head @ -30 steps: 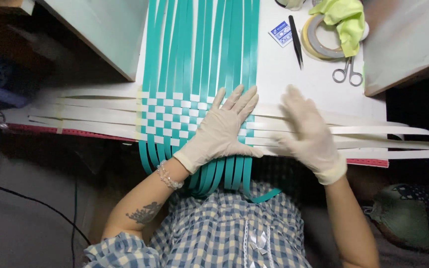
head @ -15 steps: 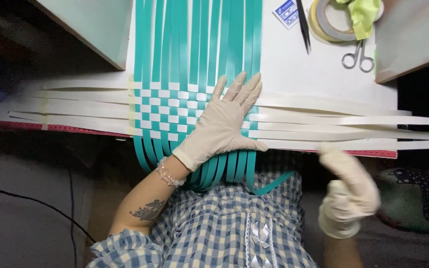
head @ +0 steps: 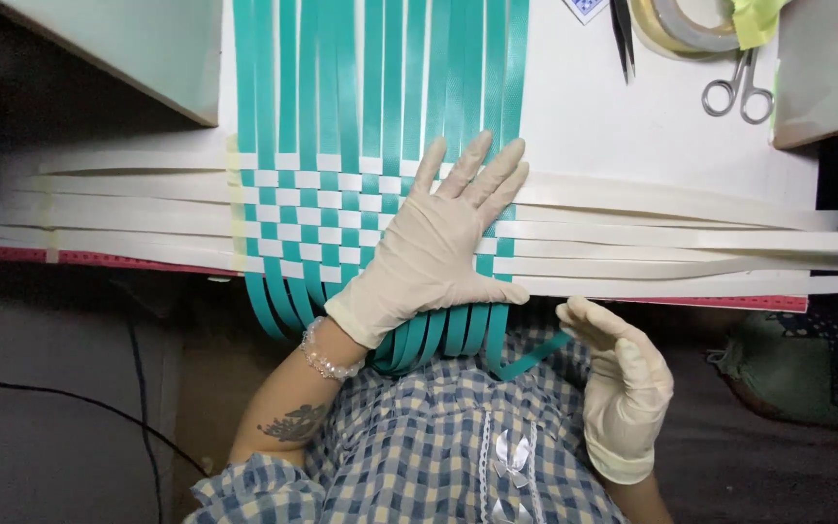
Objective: The person is weaving white plastic strips through a set of vertical green plastic strips to create a patterned component.
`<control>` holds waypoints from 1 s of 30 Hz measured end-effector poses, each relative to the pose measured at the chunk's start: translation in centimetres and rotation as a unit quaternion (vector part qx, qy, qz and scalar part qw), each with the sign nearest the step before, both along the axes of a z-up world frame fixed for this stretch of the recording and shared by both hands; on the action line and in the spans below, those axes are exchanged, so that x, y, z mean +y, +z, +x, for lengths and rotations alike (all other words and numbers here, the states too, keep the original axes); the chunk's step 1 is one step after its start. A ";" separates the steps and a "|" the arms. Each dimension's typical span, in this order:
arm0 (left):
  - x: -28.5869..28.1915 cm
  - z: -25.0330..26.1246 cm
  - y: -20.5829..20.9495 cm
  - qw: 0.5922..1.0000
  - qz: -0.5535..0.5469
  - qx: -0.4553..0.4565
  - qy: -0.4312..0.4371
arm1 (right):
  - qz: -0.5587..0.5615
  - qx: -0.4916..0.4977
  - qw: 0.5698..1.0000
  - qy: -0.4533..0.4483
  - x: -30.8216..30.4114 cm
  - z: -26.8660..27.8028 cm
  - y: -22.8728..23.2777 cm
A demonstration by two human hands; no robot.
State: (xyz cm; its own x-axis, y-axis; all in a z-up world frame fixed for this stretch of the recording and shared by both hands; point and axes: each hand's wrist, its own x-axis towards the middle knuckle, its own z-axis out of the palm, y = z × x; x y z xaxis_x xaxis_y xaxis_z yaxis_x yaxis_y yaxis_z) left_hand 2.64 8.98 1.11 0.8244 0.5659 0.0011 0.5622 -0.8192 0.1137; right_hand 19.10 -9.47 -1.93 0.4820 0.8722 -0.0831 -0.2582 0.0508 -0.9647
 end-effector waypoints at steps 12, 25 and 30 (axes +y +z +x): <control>0.1 0.0 0.2 1.000 0.011 0.029 0.007 | -0.010 -0.012 0.998 0.057 0.6 -0.7 0.6; 0.2 -0.1 0.3 1.000 0.005 0.030 0.000 | -0.020 0.070 0.996 0.054 0.0 -0.3 -0.1; 0.1 -0.2 0.7 0.998 0.025 0.051 0.003 | 0.008 -0.048 0.998 0.026 0.3 -0.3 0.8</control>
State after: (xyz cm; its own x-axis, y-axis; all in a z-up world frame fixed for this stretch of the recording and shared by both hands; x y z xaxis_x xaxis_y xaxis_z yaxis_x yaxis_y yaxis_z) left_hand 2.42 9.12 1.82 0.8188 0.5716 -0.0538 0.5730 -0.8194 0.0145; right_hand 18.84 -9.14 -1.13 0.4406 0.8974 -0.0250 -0.1683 0.0552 -0.9842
